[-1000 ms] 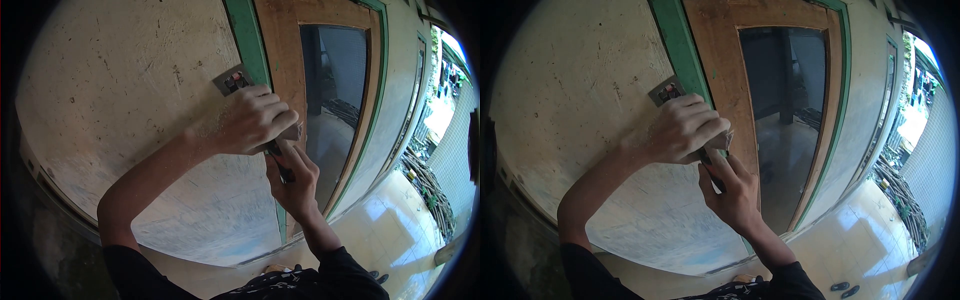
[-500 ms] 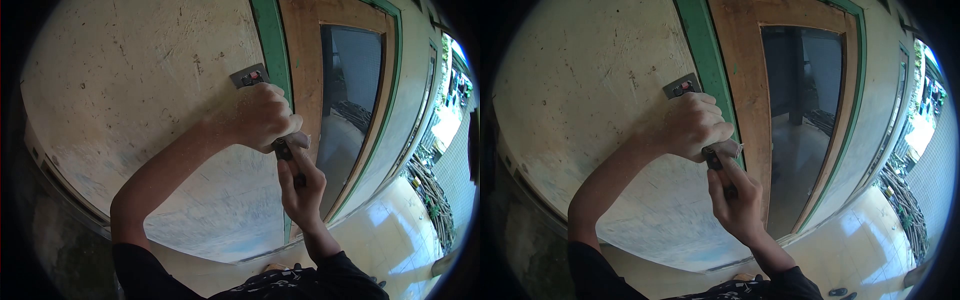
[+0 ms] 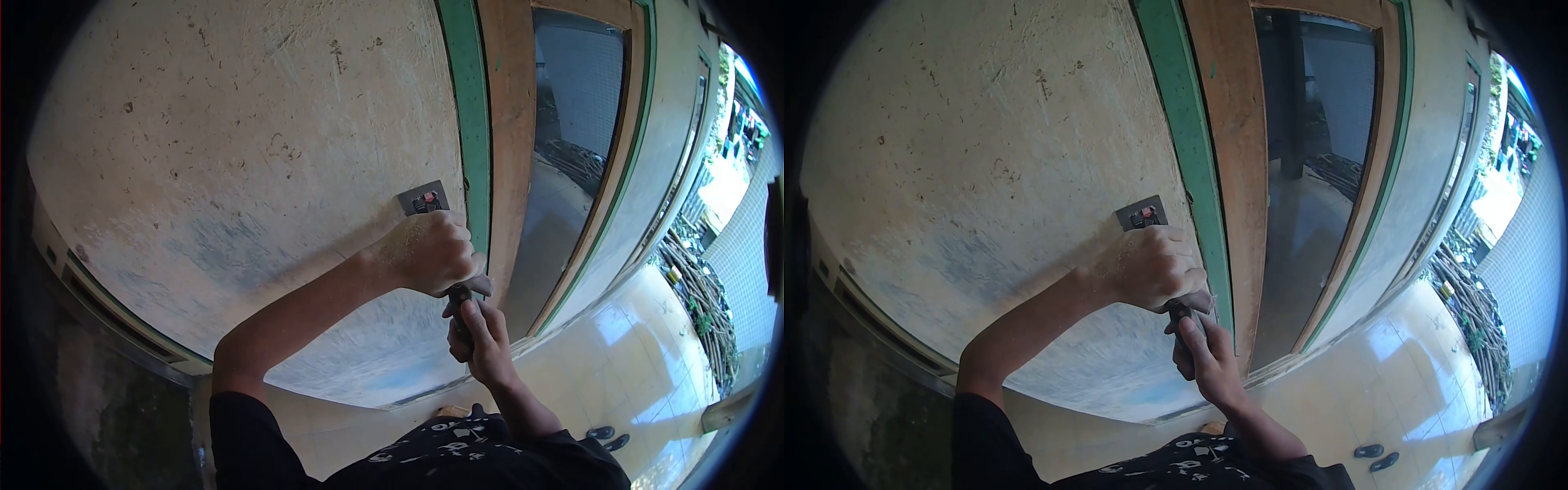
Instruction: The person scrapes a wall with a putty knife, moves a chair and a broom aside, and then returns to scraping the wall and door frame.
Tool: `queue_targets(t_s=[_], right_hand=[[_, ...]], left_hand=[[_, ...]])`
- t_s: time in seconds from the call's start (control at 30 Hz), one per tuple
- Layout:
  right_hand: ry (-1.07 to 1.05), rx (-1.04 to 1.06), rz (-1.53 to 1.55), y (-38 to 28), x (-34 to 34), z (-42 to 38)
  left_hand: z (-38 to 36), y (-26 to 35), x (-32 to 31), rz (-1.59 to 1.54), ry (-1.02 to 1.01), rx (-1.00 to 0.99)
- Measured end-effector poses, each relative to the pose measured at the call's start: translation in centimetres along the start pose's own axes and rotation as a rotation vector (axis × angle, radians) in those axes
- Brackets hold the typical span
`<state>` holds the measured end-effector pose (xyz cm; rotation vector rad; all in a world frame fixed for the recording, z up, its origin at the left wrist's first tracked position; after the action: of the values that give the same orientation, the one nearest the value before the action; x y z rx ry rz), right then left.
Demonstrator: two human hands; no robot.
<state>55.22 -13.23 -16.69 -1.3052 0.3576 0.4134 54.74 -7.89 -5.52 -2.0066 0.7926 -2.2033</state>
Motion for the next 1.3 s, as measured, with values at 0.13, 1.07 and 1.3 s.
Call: queue_targets(t_s=[0.13, 1.07, 1.3], right_hand=[[0.014, 0.140, -0.145, -0.8, -0.3, 0.3], [0.167, 0.131, -0.256, -0.3, 5.0, -0.2], [0.210, 0.038, -0.359, -1.4, 5.2, -1.4]], left_hand=[[-0.2, -0.3, -0.1, -0.029, -0.030, -0.009], [3.3, 0.5, -3.3, -0.020, -0.091, 0.024], [3.2, 1.0, -2.0, -0.151, -0.054, 0.003]])
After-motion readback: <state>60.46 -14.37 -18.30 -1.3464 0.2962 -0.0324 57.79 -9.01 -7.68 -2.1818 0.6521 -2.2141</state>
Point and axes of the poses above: each hand's wrist, its own z-axis towards the middle knuckle, its own x-axis out of the back of the hand, y = z × x, the point moved 8 cm from there along z, towards the middle knuckle, and after that the axes turned 11 degrees about -y, right-handed, at the moved point
